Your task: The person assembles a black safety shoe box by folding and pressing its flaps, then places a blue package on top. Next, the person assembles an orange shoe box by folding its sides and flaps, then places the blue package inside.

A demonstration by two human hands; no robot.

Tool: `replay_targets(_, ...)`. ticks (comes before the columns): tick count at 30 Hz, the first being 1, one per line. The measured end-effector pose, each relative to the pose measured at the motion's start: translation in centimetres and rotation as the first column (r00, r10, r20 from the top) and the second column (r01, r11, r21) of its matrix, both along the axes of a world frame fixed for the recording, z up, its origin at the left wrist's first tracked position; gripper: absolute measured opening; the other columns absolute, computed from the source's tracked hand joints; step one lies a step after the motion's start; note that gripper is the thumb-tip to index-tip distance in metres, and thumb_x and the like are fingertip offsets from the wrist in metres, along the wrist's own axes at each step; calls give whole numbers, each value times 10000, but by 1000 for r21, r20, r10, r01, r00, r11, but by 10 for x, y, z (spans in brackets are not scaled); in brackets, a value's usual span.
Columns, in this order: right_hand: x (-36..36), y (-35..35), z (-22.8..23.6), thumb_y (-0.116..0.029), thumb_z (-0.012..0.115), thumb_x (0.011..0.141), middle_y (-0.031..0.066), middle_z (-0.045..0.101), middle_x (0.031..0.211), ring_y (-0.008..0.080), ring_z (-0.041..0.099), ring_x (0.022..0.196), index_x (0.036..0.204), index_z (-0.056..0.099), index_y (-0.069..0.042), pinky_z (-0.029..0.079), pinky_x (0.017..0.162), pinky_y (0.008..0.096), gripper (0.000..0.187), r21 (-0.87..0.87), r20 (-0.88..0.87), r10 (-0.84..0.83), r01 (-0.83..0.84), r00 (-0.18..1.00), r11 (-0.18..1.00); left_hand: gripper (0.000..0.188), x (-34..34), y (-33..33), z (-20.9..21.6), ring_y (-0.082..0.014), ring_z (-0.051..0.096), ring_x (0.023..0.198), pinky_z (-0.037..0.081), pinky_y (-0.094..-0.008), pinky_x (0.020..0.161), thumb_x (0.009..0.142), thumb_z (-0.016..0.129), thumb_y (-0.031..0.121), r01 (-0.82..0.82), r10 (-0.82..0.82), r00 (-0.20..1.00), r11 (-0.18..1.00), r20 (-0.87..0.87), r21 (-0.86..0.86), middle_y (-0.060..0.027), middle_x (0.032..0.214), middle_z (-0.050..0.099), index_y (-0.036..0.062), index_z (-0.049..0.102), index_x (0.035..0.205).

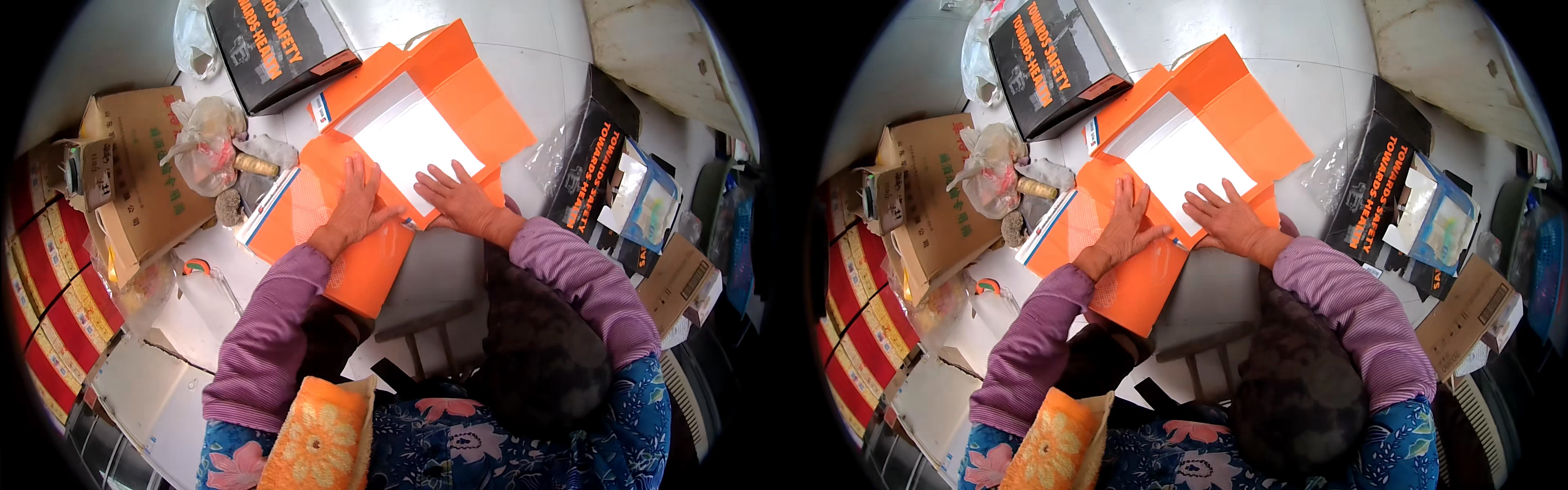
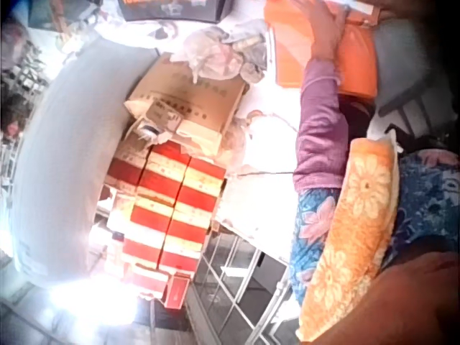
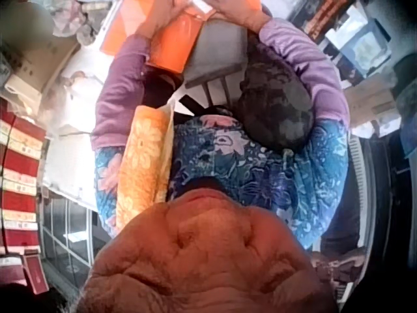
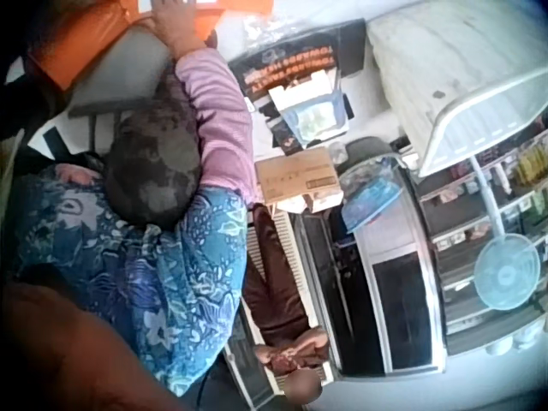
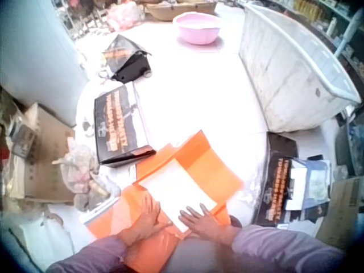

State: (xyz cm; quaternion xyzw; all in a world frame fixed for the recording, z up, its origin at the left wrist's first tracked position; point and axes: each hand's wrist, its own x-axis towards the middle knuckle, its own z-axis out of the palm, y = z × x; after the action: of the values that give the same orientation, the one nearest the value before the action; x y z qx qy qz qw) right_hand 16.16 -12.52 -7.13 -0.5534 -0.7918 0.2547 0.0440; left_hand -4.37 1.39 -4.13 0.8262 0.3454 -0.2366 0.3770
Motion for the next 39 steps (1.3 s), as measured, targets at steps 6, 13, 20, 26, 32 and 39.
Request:
replay_targets(6,-5,6,22,-538,544,837,155,395,1414,324,299,1356,1342,424,-20,189,1114,527,733,-10,14,37,-37,999,999,1186,-15,-36,5,-502,-53,1388,147,-608,1089,706,706,587,-17,14,999,996,37,92,-381,1466,-53,-60,50,1453)
replay_targets(13,-65,16,31,-517,512,870,219,428,1360,344,329,1331,1284,432,83,216,1106,511,733,201,-203,-35,77,979,977,1091,-30,-39,-20,-522,9,1379,152,-546,1125,749,706,457,24,-66,982,973,175,231,-395,1451,10,-73,54,1445)
replay_targets(20,-68,37,2,-473,522,881,266,562,1155,359,533,1119,1195,508,80,375,993,453,636,335,-47,-24,39,999,941,1077,-58,-19,10,-443,-8,1412,107,-590,1107,751,703,456,65,-66,998,989,5,133,-322,1498,-5,-71,76,1449)
replay_targets(26,-61,74,-4,-459,474,921,78,651,869,206,600,851,793,603,-69,421,713,362,430,-124,81,-37,47,996,991,1020,-85,-21,34,-426,20,1418,78,-597,1103,796,559,619,304,-259,938,934,-229,189,-327,1493,71,-70,168,1441)
replay_targets(32,-57,82,-13,-399,484,927,28,596,845,188,544,874,893,591,-99,368,774,363,320,102,12,-66,65,998,993,948,-125,-32,52,-386,74,1424,53,-593,1106,831,466,646,414,-388,907,892,-163,183,-289,1497,153,-59,251,1427)
replay_targets(39,-55,90,-24,-361,491,923,19,572,876,175,518,899,963,547,-108,341,798,373,262,95,34,-53,50,998,994,862,-137,-35,50,-314,140,1428,59,-592,1108,863,436,614,420,-404,907,888,-118,188,-211,1500,246,-33,305,1417)
